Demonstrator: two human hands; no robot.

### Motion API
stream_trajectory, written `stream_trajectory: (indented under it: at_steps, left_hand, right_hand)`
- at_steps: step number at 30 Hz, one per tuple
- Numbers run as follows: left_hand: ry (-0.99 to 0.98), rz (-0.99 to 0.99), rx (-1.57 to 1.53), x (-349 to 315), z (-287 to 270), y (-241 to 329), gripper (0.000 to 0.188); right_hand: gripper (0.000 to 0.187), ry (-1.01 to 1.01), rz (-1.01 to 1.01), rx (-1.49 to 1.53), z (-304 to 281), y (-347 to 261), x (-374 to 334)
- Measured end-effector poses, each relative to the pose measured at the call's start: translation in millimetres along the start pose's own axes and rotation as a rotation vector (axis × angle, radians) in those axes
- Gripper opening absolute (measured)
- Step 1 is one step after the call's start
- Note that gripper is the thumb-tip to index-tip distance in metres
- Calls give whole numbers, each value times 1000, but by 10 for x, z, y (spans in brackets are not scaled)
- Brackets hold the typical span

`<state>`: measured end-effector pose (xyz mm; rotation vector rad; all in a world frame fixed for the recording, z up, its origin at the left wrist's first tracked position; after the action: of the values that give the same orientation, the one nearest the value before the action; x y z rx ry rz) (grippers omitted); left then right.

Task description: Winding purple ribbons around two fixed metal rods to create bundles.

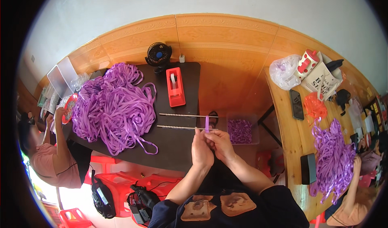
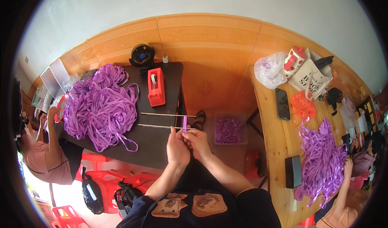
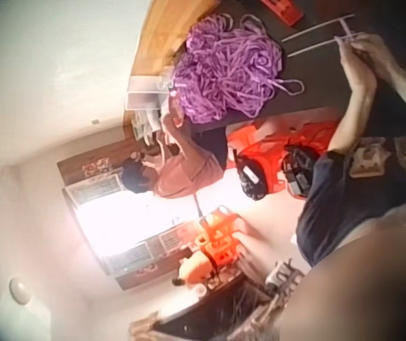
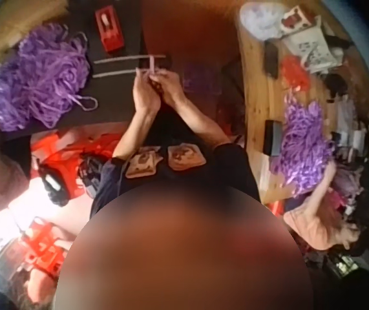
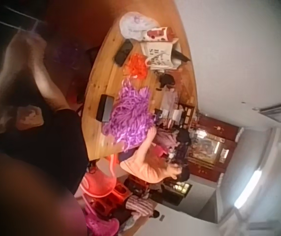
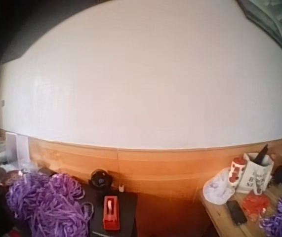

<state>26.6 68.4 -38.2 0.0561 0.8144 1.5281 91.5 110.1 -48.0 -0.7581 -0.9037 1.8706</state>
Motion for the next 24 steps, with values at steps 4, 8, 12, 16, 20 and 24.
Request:
stream_trajectory:
  at_steps: [4,8,12,16,20,24]
  left_hand:
    - [-73,-118,-2,-45,53,99,71]
    - [-62,-160,21,-91,65,210,76]
    - [-116,-281,31,-131,49,305,86]
    - [-160,-354,14,-144,58,336,90]
    - [-229,-403,-29,-136,62,314,91]
    - [-226,-402,-63,-140,35,282,98]
  right_hand:
    - [9,5,20,-4,-63,-8,-53]
    - [9,83,-136,-142,-187,-301,-121]
    - [7,54,-265,-259,-146,-714,97]
    - [13,-90,-260,-419,283,-935,463]
    - [18,-261,-342,-524,678,-724,1134]
    - [22,-270,-283,-559,1039,-524,1539]
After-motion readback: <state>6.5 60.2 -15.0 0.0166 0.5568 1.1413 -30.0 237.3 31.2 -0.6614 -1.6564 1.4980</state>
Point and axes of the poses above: each hand's wrist, its own x-axis towards the middle knuckle, its own z-axis out of the palm, y = z × x, the point moved 6 cm from there along x, towards the middle knuckle, and after that the axes turned 9 degrees about -z, right-handed, at the moved point
